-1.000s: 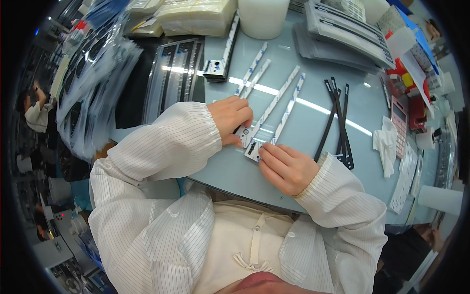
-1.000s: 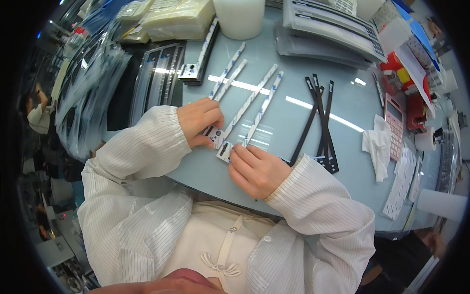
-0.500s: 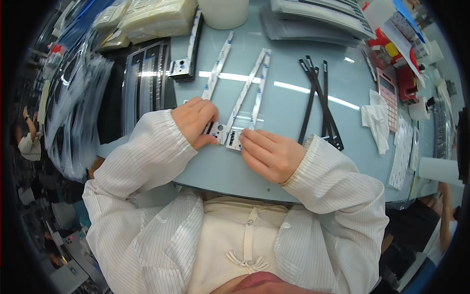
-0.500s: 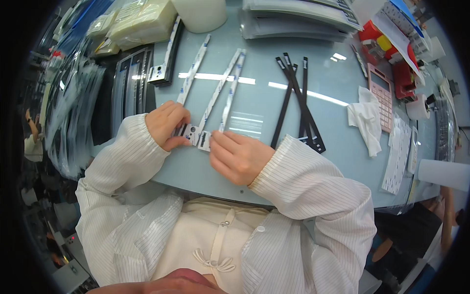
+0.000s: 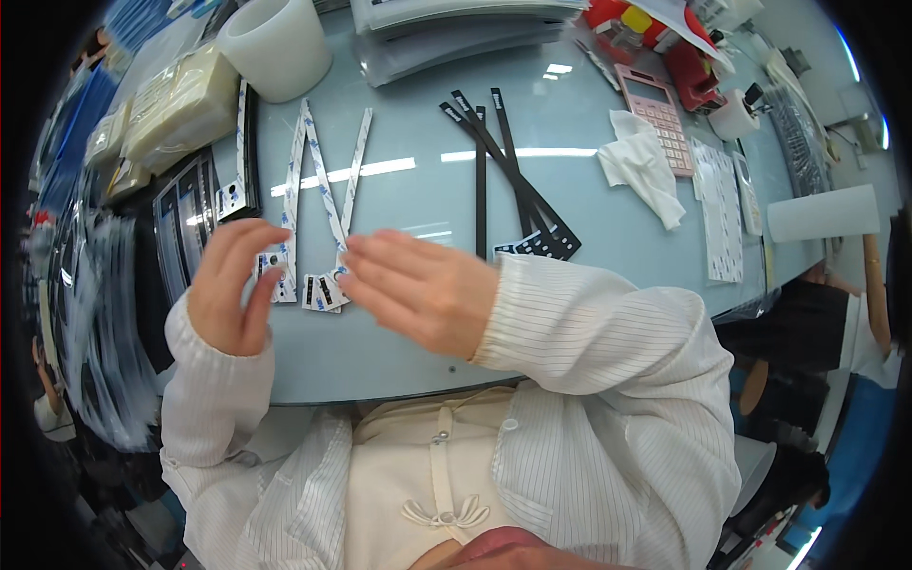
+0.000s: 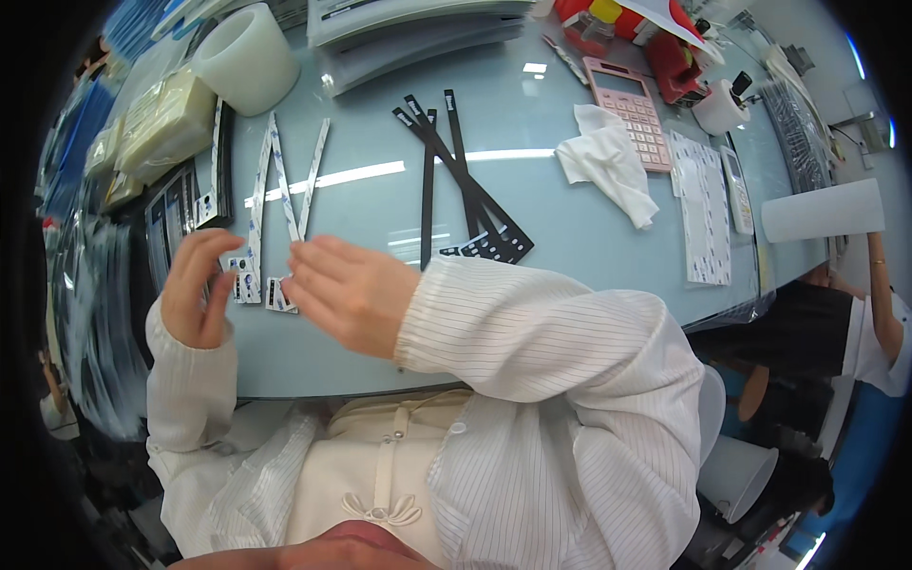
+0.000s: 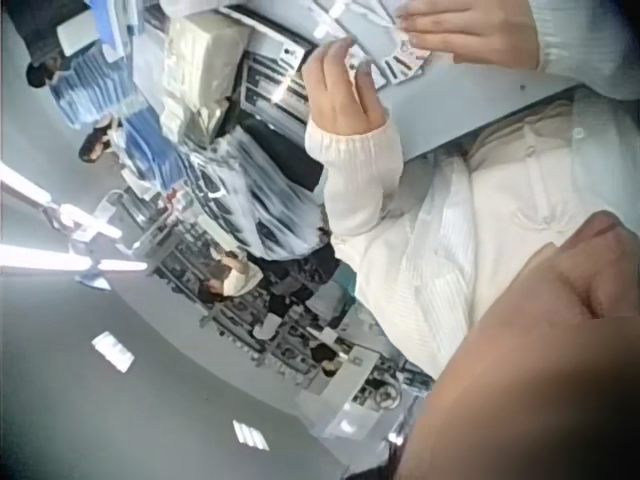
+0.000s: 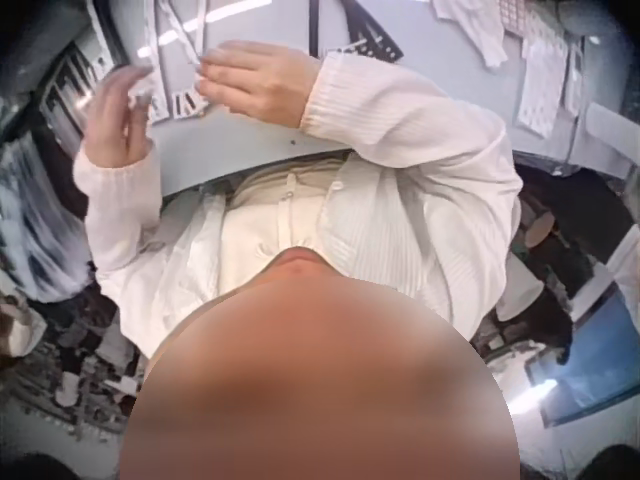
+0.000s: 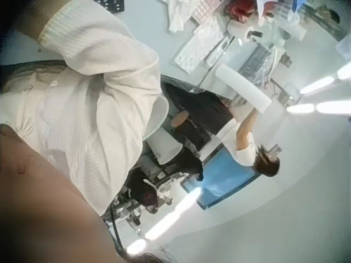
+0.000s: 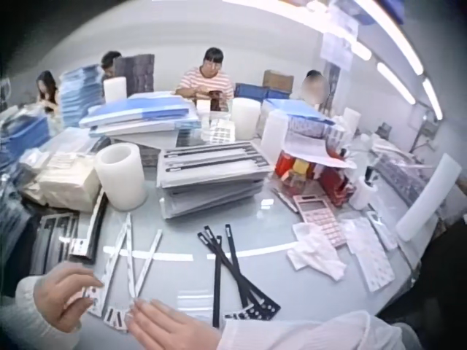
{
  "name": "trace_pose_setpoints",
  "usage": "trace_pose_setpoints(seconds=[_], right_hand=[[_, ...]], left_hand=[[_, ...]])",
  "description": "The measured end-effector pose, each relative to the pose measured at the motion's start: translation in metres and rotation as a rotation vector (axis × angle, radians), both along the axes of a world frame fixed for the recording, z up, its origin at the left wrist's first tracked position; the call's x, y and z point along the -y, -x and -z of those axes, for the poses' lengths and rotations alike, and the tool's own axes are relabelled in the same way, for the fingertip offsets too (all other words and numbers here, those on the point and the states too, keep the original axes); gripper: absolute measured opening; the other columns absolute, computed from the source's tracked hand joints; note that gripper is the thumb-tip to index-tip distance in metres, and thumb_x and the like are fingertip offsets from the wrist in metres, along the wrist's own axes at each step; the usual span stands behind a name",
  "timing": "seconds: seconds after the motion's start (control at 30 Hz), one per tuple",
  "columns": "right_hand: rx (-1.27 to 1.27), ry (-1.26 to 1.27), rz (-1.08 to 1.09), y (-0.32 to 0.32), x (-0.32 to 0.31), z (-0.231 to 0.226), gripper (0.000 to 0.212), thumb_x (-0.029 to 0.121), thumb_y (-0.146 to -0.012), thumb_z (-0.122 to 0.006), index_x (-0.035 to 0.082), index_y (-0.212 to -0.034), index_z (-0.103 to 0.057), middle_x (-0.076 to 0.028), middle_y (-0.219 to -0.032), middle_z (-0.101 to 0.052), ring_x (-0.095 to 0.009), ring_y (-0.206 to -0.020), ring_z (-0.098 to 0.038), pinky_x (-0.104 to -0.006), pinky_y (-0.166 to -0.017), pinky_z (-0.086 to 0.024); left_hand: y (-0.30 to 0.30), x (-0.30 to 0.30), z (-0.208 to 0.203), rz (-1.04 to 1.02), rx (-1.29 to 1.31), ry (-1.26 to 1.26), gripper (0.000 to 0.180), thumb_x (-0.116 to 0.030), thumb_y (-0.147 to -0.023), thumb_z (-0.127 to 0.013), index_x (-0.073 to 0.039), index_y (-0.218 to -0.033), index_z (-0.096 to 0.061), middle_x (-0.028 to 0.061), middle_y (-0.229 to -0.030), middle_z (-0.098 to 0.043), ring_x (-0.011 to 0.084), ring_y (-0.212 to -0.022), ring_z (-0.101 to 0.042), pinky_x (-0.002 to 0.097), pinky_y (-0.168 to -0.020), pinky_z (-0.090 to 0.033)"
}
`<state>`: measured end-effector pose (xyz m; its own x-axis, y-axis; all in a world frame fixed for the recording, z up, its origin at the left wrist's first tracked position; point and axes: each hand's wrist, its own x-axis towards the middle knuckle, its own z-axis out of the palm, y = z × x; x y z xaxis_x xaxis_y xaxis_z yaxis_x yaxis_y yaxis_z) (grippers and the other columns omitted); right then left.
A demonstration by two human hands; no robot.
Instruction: Manually assemble components by applying adhesive strips and attaching them to larger pieces on a workbench.
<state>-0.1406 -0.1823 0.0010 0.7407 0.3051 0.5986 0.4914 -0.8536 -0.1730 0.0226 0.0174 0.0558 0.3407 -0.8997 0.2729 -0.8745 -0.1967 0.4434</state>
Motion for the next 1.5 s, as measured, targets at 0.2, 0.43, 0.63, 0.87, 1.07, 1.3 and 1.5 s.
trace_pose_setpoints(seconds=[0.2,0.43,0.63,0.87,1.07,1.3,1.5], right_hand=[[-0.283,-0.003,0.198,0.058,0.083,-0.032,0.059,0.014,-0.068,-0.08,-0.002,-0.122,-0.063,-0.021,-0.131,-0.059,-0.038,-0.125,-0.055,-0.0466,-0.103,-0.047],[-0.509,-0.002,0.246,0.111,0.109,0.002,0.06,0.018,-0.075,-0.079,-0.002,-0.128,-0.061,-0.021,-0.142,-0.053,-0.041,-0.133,-0.048,-0.0475,-0.107,-0.042],[-0.382,-0.035,0.311,0.113,0.087,0.013,0.045,0.013,-0.079,-0.075,-0.005,-0.119,-0.064,-0.022,-0.136,-0.058,-0.043,-0.129,-0.051,-0.0489,-0.105,-0.044],[-0.344,-0.041,0.267,0.106,0.077,0.011,0.04,0.013,-0.078,-0.075,-0.001,-0.115,-0.068,-0.022,-0.132,-0.06,-0.039,-0.122,-0.057,-0.0478,-0.1,-0.048],[-0.331,0.024,0.276,0.112,0.075,0.01,0.041,0.014,-0.076,-0.076,0.0,-0.114,-0.069,-0.02,-0.129,-0.062,-0.037,-0.118,-0.059,-0.0454,-0.095,-0.05],[-0.338,0.068,0.262,0.111,0.078,0.007,0.039,0.015,-0.075,-0.076,-0.002,-0.109,-0.069,-0.02,-0.123,-0.065,-0.038,-0.115,-0.061,-0.0456,-0.095,-0.05],[-0.302,0.074,0.25,0.115,0.085,0.001,0.035,0.016,-0.076,-0.078,-0.002,-0.106,-0.069,-0.02,-0.12,-0.067,-0.037,-0.112,-0.064,-0.0459,-0.094,-0.051]], left_hand=[[0.04,0.045,0.028,0.344,-0.06,-0.15,0.049,-0.005,-0.076,-0.074,-0.002,-0.123,-0.06,0.0204,-0.137,-0.053,0.0374,-0.127,-0.053,0.0434,-0.104,-0.045],[0.073,0.097,0.062,0.714,0.003,-0.2,0.081,-0.029,-0.083,-0.072,-0.01,-0.152,-0.033,0.0121,-0.163,-0.025,0.0283,-0.15,-0.025,0.0474,-0.12,-0.026],[0.066,0.085,0.074,0.735,0.036,-0.271,0.079,-0.052,-0.093,-0.053,-0.008,-0.155,-0.029,0.0105,-0.163,-0.025,0.0245,-0.151,-0.023,0.0461,-0.123,-0.017],[0.068,0.069,0.065,0.676,0.124,-0.404,0.083,-0.054,-0.093,-0.054,-0.009,-0.157,-0.024,0.0065,-0.164,-0.022,0.0208,-0.152,-0.019,0.0439,-0.124,-0.016],[0.065,0.057,0.048,0.578,0.076,-0.512,0.082,-0.052,-0.092,-0.054,-0.01,-0.156,-0.025,0.0068,-0.164,-0.024,0.0205,-0.152,-0.019,0.0451,-0.124,-0.016],[0.056,0.034,0.046,0.524,0.076,-0.537,0.071,-0.054,-0.099,-0.038,-0.005,-0.152,-0.035,0.014,-0.16,-0.031,0.0295,-0.15,-0.025,0.0478,-0.122,-0.02],[0.045,0.025,0.044,0.514,-0.003,-0.452,0.065,-0.019,-0.093,-0.064,-0.009,-0.151,-0.036,0.0116,-0.161,-0.027,0.0275,-0.148,-0.029,0.0454,-0.121,-0.027]])
